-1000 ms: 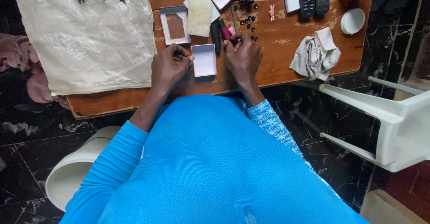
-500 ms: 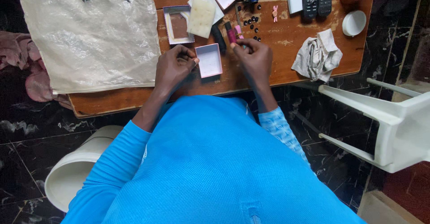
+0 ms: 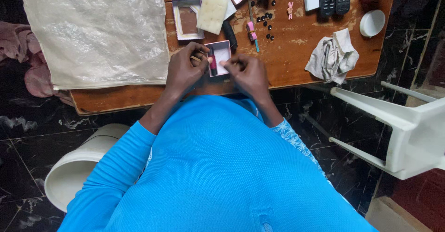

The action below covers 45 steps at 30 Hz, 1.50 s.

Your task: The person organizes small items on a wooden table, including jewelry, spools of thread, and small boxes. They open a small container, place a white object inside, and then place the container into a white plastic bag. The person also handles a spool of black thread and places it into a small box.

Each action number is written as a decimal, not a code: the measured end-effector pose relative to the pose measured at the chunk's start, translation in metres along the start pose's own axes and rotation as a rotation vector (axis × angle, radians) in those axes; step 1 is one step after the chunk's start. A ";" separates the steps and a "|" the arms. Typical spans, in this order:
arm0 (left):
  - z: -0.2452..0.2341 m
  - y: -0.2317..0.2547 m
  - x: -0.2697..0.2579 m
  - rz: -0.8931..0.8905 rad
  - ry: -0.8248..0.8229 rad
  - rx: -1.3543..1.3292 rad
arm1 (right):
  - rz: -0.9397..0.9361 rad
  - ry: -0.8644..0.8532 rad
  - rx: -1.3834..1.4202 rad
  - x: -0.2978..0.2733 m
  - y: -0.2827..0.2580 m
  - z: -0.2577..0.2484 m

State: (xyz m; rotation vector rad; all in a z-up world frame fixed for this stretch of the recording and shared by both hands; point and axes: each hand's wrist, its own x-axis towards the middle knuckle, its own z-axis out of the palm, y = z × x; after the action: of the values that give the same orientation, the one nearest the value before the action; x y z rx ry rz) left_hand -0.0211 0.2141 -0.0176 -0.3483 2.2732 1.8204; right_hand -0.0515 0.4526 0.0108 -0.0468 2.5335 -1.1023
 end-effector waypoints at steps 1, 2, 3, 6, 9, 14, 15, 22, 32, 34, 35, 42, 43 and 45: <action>0.000 0.001 -0.003 0.027 0.021 0.038 | -0.075 0.056 0.014 0.006 0.004 -0.004; -0.001 0.002 -0.006 0.055 0.042 0.075 | -0.150 0.112 0.028 0.012 0.006 -0.007; -0.001 0.005 -0.008 0.074 0.054 0.100 | -0.150 0.165 0.005 0.018 0.006 -0.009; 0.000 0.012 -0.015 0.129 0.070 0.172 | -0.101 0.254 -0.064 0.033 0.000 -0.016; 0.001 0.013 -0.017 0.161 0.044 0.215 | -0.028 0.231 -0.131 0.047 -0.012 -0.008; 0.006 0.003 -0.013 0.283 -0.032 0.171 | 0.009 0.221 -0.255 0.060 -0.007 -0.003; 0.006 0.002 -0.011 0.286 -0.036 0.215 | -0.005 0.222 -0.263 0.058 -0.003 -0.006; 0.003 0.000 -0.010 0.262 -0.082 0.246 | 0.027 0.160 -0.118 0.025 0.000 -0.021; 0.004 -0.002 -0.012 0.248 -0.082 0.212 | 0.042 0.011 -0.201 0.013 -0.024 0.005; 0.005 -0.001 -0.013 0.268 -0.076 0.196 | -0.005 0.051 -0.126 0.015 -0.017 0.003; 0.005 0.000 -0.013 0.277 -0.073 0.189 | -0.028 0.071 -0.088 0.017 -0.012 0.002; 0.006 0.011 -0.014 0.242 -0.009 0.215 | 0.046 0.173 -0.084 0.035 -0.005 -0.004; 0.005 0.013 -0.014 0.218 0.002 0.249 | 0.029 0.172 -0.094 0.037 -0.006 -0.001; 0.006 0.019 -0.013 0.213 0.042 0.351 | 0.018 0.186 -0.083 0.036 -0.007 -0.001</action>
State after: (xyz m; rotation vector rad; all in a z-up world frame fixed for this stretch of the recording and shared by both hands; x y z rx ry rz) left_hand -0.0144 0.2249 0.0032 -0.0880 2.6849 1.4651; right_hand -0.0863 0.4420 0.0040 0.0589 2.7384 -1.0374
